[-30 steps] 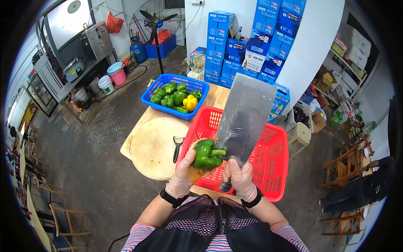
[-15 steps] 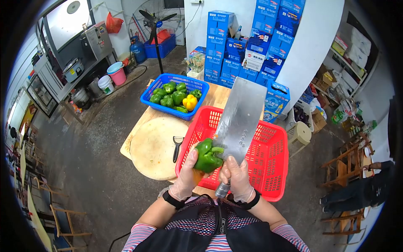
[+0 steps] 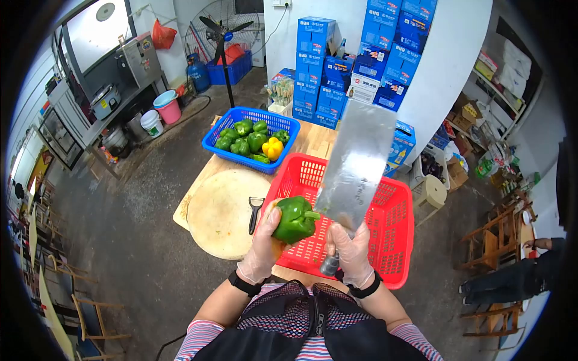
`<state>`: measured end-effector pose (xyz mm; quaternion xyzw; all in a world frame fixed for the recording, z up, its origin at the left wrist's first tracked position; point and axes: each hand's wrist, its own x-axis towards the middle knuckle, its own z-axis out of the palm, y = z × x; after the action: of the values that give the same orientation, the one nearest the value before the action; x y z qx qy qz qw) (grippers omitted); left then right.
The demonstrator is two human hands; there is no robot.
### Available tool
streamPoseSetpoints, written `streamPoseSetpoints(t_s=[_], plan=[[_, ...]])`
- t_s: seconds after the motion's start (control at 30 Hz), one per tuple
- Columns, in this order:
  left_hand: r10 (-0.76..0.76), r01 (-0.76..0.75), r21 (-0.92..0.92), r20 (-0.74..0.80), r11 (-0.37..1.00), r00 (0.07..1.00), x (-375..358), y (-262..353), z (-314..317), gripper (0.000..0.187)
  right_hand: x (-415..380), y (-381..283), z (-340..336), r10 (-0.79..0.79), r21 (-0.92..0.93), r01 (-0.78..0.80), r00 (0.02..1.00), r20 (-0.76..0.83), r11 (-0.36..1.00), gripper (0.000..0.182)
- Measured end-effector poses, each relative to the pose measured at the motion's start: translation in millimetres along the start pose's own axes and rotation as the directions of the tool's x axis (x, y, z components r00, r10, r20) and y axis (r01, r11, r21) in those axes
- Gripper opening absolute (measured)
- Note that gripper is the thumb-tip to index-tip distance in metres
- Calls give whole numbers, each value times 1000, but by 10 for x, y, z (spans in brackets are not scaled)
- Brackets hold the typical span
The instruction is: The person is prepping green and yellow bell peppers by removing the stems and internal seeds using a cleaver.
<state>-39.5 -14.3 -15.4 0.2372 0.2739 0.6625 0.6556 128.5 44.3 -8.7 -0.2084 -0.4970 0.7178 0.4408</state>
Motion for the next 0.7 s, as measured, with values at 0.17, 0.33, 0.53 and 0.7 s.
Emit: streamPoseSetpoints(t_s=[0.17, 0.33, 0.53, 0.7], plan=[[270, -262, 226, -2, 938, 963, -22, -112, -39, 55, 56, -140, 127, -190, -160, 178, 980, -63, 971, 47], [374, -350, 287, -33, 892, 927, 5, -183, 74, 54, 64, -129, 180, -127, -168, 108, 986, -106, 980, 41], [243, -238, 49, -180, 970, 953, -22, -203, 157, 58, 80, -45, 145, -85, -119, 73, 991, -102, 990, 38], [103, -147, -127, -301, 981, 948, 36, -235, -140, 56, 104, -170, 74, -133, -151, 110, 979, -157, 982, 38]])
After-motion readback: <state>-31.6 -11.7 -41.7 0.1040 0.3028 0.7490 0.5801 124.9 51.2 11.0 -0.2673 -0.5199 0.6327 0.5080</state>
